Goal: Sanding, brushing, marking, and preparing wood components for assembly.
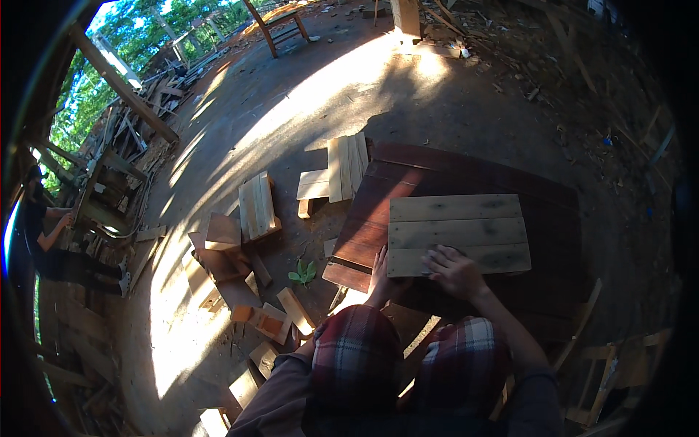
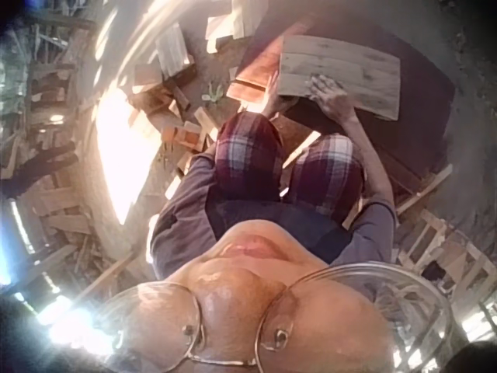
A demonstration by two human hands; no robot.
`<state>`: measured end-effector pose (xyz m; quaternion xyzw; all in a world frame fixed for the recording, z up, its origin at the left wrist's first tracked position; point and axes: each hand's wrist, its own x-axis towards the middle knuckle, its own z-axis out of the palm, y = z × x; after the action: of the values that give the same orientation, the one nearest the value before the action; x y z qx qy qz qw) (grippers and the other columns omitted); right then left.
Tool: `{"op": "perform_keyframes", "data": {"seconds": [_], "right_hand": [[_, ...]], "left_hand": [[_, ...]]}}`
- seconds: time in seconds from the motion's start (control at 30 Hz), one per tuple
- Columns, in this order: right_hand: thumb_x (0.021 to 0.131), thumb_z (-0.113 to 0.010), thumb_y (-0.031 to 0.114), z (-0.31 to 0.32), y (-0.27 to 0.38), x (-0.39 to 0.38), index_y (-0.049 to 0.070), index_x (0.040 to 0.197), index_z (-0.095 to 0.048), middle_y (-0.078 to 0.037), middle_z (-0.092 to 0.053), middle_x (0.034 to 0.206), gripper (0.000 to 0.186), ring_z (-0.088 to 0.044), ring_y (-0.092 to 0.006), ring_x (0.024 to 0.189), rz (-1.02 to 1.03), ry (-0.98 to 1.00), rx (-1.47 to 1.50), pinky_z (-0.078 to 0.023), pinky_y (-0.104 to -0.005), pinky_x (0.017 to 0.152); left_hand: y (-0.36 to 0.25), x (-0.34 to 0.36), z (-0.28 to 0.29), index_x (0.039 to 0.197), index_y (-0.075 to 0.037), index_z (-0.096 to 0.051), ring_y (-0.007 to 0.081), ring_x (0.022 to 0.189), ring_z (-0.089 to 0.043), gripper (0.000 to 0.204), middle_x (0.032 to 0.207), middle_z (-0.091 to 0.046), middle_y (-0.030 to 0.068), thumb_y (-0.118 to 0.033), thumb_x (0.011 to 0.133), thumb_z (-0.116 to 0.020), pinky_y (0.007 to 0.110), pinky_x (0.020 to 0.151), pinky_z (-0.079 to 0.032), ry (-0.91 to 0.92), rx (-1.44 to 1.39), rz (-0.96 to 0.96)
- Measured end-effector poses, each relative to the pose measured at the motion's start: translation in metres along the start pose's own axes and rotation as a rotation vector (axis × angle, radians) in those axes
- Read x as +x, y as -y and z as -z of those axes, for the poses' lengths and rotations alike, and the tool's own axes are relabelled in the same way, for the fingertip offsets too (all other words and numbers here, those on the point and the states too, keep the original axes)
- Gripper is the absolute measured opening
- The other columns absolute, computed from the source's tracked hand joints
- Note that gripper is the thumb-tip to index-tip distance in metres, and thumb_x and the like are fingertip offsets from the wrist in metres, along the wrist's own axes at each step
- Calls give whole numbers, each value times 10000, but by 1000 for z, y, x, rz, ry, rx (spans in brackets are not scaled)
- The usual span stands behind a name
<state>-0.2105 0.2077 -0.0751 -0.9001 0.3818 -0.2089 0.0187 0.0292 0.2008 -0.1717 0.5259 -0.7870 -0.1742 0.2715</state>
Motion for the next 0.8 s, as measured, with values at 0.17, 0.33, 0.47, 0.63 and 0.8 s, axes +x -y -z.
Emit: {"op": "perform_keyframes", "data": {"seconds": [0.17,0.33,0.47,0.63,0.8], "right_hand": [[932,-570,333,-32,30,36,129,1251,-628,-101,-614,1285,383,-551,-277,1222,-35,-74,72,-410,-423,1066],[926,-585,285,32,-5,-35,141,1255,-639,-96,-629,1270,363,-550,-291,1230,-217,11,103,-401,-423,1078],[934,-557,243,77,-52,-98,118,1294,-612,-115,-594,1326,385,-485,-324,1304,-507,43,11,-379,-435,1098],[952,-503,223,52,-19,-76,98,1360,-547,-143,-578,1342,429,-464,-352,1322,-467,18,-85,-361,-451,1112],[973,-494,297,11,26,-8,92,1308,-597,-146,-572,1350,406,-502,-353,1283,-140,123,91,-389,-444,1086]], "left_hand": [[0,-6,-2,1425,-80,-402,428,1405,-269,835,1467,-380,186,-452,751,-725,527,1164,-217,-12,-63,19],[-10,2,13,1429,-84,-398,432,1401,-268,815,1465,-376,175,-442,770,-719,536,1152,-237,-42,-42,25],[-18,5,8,1436,-87,-388,433,1397,-274,813,1470,-370,174,-454,782,-701,539,1147,-248,-74,-94,3],[-20,-2,13,1447,-91,-377,425,1408,-259,809,1480,-364,170,-437,790,-697,534,1153,-239,-88,-58,14],[-12,0,6,1443,-93,-390,417,1418,-243,791,1485,-365,164,-407,788,-702,534,1160,-233,-55,40,14]]}}
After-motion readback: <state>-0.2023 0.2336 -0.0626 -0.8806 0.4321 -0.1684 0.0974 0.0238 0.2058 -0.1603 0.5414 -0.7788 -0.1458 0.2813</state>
